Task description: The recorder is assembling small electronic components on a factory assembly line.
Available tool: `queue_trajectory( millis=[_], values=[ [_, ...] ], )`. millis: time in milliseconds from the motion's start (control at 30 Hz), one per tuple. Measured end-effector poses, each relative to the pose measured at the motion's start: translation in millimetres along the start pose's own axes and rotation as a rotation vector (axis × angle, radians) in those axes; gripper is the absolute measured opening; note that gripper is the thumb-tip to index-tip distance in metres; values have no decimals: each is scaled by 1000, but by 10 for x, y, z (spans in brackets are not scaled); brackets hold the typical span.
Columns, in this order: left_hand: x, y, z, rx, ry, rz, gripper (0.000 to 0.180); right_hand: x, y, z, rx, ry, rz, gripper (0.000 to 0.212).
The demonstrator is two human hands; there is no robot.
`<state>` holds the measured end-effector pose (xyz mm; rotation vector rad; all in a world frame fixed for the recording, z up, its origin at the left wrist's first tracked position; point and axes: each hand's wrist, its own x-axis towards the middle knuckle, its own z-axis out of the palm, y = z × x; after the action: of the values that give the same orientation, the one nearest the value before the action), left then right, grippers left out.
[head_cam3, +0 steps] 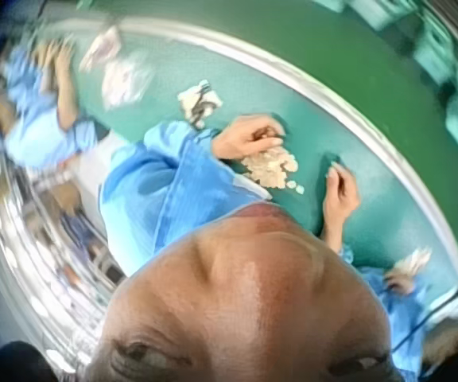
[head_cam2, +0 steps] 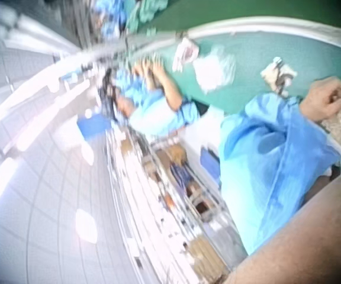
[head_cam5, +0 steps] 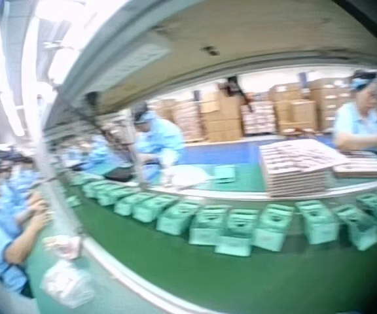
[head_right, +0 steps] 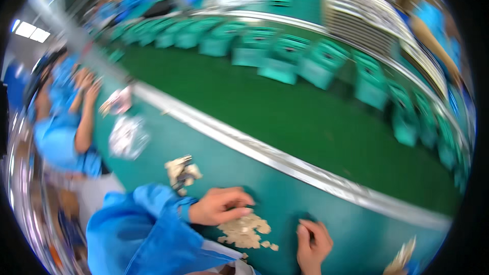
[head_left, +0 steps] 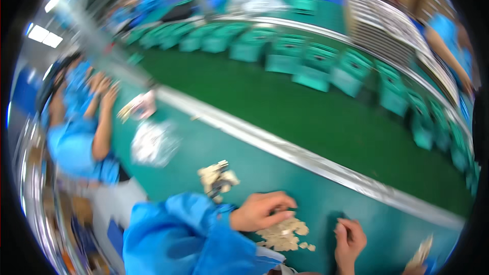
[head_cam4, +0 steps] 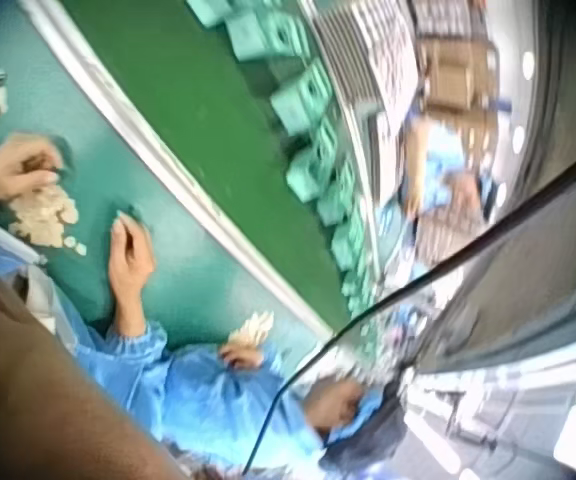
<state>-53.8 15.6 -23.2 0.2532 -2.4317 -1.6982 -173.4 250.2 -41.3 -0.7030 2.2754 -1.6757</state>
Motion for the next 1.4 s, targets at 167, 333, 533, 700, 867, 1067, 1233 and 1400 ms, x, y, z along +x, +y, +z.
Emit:
queue_trajectory(
  millis=[167,333,533,700,867,1067,1233,1400],
  values=[
    [-139,116,-141,-51,72,15,17,1,-258,-22,-145,-169,40,20],
    [-158,156,-157,-21,68,-15,17,40,-297,3,-94,-128,8,13],
    [-149,143,-130,-44,79,27,16,32,-377,11,-56,-114,48,13],
    [-149,155,-150,-50,75,29,15,39,-420,13,-67,-128,45,13],
    [-147,155,-152,-40,75,40,14,30,-411,1,-95,-127,65,14],
    [-157,148,-153,-29,64,28,14,36,-413,0,-109,-144,69,15],
    [-164,164,-142,-26,59,55,15,24,-463,-4,-59,-128,82,15],
    [-163,170,-159,-14,31,57,16,9,-455,16,-55,-111,64,16]
  ],
)
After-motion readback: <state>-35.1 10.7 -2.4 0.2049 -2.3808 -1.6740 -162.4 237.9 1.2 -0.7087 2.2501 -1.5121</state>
